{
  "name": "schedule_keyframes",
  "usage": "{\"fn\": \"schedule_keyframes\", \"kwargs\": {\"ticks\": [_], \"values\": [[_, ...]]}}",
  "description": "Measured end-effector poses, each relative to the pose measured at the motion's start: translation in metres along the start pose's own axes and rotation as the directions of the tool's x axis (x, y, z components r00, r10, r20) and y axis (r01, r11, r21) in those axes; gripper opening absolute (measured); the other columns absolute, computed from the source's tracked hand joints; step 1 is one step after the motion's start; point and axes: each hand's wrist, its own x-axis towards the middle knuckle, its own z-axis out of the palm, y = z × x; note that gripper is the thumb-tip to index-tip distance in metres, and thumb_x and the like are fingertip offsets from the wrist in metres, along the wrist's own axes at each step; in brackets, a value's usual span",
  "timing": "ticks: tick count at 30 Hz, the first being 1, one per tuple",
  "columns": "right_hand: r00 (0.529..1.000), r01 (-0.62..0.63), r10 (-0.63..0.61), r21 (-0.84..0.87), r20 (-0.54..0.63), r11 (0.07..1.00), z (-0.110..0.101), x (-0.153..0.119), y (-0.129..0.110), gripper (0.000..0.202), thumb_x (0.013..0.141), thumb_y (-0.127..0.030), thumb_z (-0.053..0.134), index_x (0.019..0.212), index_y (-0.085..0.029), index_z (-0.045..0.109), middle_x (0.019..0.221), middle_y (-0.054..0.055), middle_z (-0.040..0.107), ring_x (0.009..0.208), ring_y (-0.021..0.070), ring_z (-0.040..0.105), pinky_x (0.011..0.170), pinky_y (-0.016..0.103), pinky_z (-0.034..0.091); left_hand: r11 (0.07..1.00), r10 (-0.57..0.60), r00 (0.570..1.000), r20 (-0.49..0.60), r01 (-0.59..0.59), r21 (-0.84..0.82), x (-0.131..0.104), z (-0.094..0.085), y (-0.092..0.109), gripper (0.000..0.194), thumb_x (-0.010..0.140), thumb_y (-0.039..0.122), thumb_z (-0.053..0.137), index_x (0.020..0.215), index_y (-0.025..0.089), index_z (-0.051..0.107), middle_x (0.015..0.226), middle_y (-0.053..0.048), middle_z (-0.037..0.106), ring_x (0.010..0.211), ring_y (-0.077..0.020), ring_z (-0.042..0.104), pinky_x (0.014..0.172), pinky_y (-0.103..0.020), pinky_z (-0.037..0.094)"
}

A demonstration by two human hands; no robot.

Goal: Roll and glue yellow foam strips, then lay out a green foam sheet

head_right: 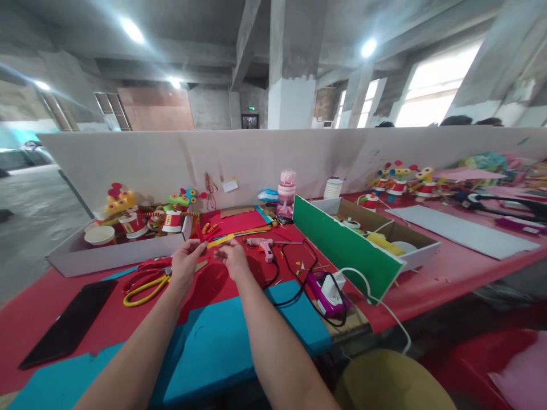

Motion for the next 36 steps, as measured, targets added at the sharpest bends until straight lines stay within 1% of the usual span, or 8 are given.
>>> {"fn": "schedule_keyframes", "kwargs": {"ticks": [4, 7, 10, 16, 23, 27, 31, 36], "values": [[0.988, -0.061, 0.068, -0.056, 0.137, 0.997, 0.005, -0.004, 0.008, 0.021, 0.061, -0.02, 0.073, 0.078, -0.016, 0.061, 0.066, -0.003, 0.067, 0.054, 0.0111, 0.064, 0.062, 0.025, 0.055, 0.996, -0.045, 0.999, 0.001, 0.045, -0.079, -0.001, 0.002, 0.003, 0.03, 0.058, 0.036, 0.077, 0.076, 0.017, 0.063, 0.068, 0.001, 0.063, 0.063, -0.0122, 0.057, 0.06, -0.023, 0.043], [0.993, -0.036, 0.044, -0.071, 0.114, 0.997, 0.007, -0.003, 0.012, 0.028, 0.063, -0.033, 0.076, 0.078, -0.016, 0.06, 0.063, -0.002, 0.066, 0.053, 0.0119, 0.064, 0.059, 0.025, 0.054, 0.989, -0.087, 0.996, 0.026, 0.089, -0.116, -0.004, 0.004, 0.004, 0.031, 0.057, 0.037, 0.078, 0.076, 0.018, 0.062, 0.068, 0.001, 0.063, 0.061, -0.012, 0.057, 0.055, -0.022, 0.041], [0.998, 0.022, -0.015, -0.104, 0.063, 0.994, 0.007, -0.001, 0.015, 0.034, 0.062, -0.038, 0.078, 0.08, -0.016, 0.058, 0.063, -0.003, 0.066, 0.052, 0.012, 0.063, 0.056, 0.025, 0.053, 0.985, -0.096, 0.994, 0.048, 0.102, -0.14, -0.007, 0.006, 0.003, 0.03, 0.057, 0.036, 0.078, 0.071, 0.017, 0.06, 0.065, 0.002, 0.061, 0.058, -0.0104, 0.054, 0.052, -0.021, 0.039], [0.997, 0.057, -0.048, -0.154, 0.065, 0.986, 0.007, -0.003, 0.015, 0.037, 0.061, -0.038, 0.078, 0.084, -0.018, 0.058, 0.062, -0.004, 0.065, 0.05, 0.0125, 0.063, 0.054, 0.025, 0.052, 0.964, -0.134, 0.991, 0.03, 0.137, -0.227, -0.007, 0.007, 0.001, 0.03, 0.058, 0.035, 0.078, 0.069, 0.017, 0.056, 0.064, 0.003, 0.057, 0.058, -0.0088, 0.051, 0.054, -0.02, 0.039], [0.992, 0.126, -0.124, -0.216, 0.025, 0.968, 0.007, -0.001, 0.017, 0.034, 0.056, -0.036, 0.079, 0.074, -0.017, 0.057, 0.061, -0.004, 0.064, 0.054, 0.0123, 0.062, 0.058, 0.027, 0.054, 0.951, -0.161, 0.987, 0.007, 0.157, -0.267, -0.003, 0.004, -0.005, 0.031, 0.056, 0.034, 0.079, 0.07, 0.018, 0.056, 0.063, 0.005, 0.053, 0.057, -0.0077, 0.05, 0.056, -0.02, 0.041], [0.997, 0.068, -0.06, -0.199, 0.049, 0.978, 0.006, -0.001, 0.017, 0.034, 0.055, -0.034, 0.079, 0.077, -0.016, 0.061, 0.064, -0.001, 0.067, 0.057, 0.0135, 0.063, 0.062, 0.028, 0.054, 0.96, -0.128, 0.992, -0.007, 0.122, -0.253, -0.003, 0.003, -0.006, 0.031, 0.054, 0.031, 0.08, 0.069, 0.016, 0.058, 0.061, 0.004, 0.054, 0.056, -0.0074, 0.048, 0.056, -0.02, 0.039], [0.995, 0.015, 0.004, -0.182, 0.104, 0.983, 0.003, -0.003, 0.017, 0.032, 0.054, -0.033, 0.08, 0.076, -0.015, 0.065, 0.067, 0.001, 0.069, 0.061, 0.0148, 0.065, 0.067, 0.03, 0.054, 0.962, -0.131, 0.991, 0.004, 0.128, -0.241, -0.004, 0.004, -0.005, 0.031, 0.052, 0.031, 0.082, 0.067, 0.015, 0.059, 0.059, 0.004, 0.054, 0.056, -0.0078, 0.048, 0.054, -0.02, 0.038], [0.995, 0.06, -0.043, -0.194, 0.093, 0.979, 0.004, -0.002, 0.018, 0.027, 0.054, -0.03, 0.08, 0.072, -0.015, 0.066, 0.064, 0.0, 0.068, 0.059, 0.0142, 0.063, 0.067, 0.03, 0.053, 0.949, -0.158, 0.987, -0.004, 0.151, -0.278, -0.003, 0.002, -0.003, 0.033, 0.053, 0.036, 0.082, 0.071, 0.015, 0.062, 0.06, 0.003, 0.058, 0.056, -0.0086, 0.05, 0.057, -0.021, 0.04]]}}
